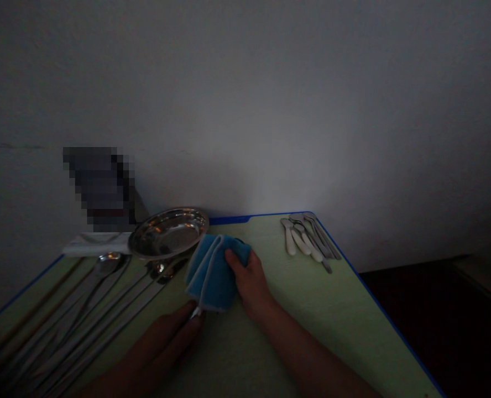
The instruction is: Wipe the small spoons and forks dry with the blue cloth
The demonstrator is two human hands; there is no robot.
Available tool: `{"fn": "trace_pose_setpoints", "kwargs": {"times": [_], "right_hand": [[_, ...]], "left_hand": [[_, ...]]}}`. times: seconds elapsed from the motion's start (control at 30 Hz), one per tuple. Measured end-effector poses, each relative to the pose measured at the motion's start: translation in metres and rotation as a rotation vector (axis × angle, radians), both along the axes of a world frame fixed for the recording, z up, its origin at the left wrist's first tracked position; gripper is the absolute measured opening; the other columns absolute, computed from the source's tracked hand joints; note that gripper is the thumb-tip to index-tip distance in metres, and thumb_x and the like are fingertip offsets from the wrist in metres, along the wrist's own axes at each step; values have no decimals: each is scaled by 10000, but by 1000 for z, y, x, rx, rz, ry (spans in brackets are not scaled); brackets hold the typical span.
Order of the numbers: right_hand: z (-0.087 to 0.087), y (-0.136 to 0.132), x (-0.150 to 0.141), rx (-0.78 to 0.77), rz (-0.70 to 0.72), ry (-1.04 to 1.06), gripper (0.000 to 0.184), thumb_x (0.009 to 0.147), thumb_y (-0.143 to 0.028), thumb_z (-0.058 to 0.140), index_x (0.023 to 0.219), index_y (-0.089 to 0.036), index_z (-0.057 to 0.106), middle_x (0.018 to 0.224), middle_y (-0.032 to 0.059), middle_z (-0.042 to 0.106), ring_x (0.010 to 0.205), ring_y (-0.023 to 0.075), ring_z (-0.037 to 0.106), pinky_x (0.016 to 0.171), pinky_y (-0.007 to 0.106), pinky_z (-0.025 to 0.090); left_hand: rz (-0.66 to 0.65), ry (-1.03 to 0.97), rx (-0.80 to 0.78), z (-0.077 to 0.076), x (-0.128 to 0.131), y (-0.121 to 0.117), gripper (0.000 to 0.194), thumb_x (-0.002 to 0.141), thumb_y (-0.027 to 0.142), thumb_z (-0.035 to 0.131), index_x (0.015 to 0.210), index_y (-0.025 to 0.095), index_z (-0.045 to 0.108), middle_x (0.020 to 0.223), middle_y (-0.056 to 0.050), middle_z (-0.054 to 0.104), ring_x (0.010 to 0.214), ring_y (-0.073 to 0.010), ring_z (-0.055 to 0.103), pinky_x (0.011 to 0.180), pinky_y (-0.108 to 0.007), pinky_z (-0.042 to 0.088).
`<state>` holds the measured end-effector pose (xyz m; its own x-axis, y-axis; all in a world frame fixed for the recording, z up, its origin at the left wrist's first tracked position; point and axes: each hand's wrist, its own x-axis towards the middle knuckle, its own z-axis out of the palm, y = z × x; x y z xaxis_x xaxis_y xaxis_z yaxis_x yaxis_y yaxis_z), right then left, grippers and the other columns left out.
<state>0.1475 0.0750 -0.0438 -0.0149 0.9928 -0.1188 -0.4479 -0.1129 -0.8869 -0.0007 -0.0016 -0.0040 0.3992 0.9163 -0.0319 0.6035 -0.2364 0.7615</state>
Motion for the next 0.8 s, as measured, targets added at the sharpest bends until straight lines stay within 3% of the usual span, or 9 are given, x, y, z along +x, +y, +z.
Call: {"fn": "trace_pose_setpoints", "kwargs": {"times": [0.13,0.53,0.67,0.8], "right_hand": [[0,-1,-1,-64,-43,6,336,681,-445,603,921,-209,608,901,20,668,870,189,600,843,360,435],[3,1,0,-164,-91,3,388,692,-527,548,924,-222,606,956,25,656,881,188,599,810,341,450],[6,0,1,-106,-52,-13,364,690,-517,558,878,-209,611,880,27,672,813,189,617,766,340,467],[9,-3,2,-43,11,-67,341,665,-455,619,875,-186,616,825,32,679,745,187,626,740,346,479]], "left_hand": [[-42,50,7,0,-3,1,287,874,394,335,803,219,552,637,19,591,585,-148,544,570,-218,434],[-80,139,-25,-3,-6,-1,298,892,383,284,876,223,535,744,-4,600,728,-186,568,689,-291,445],[-80,156,-38,-4,-8,-2,302,893,379,275,926,229,535,849,-20,609,817,-196,568,777,-322,435],[-122,192,-26,-3,-7,-2,303,885,367,279,820,210,530,804,-25,609,779,-197,568,756,-324,440]]}}
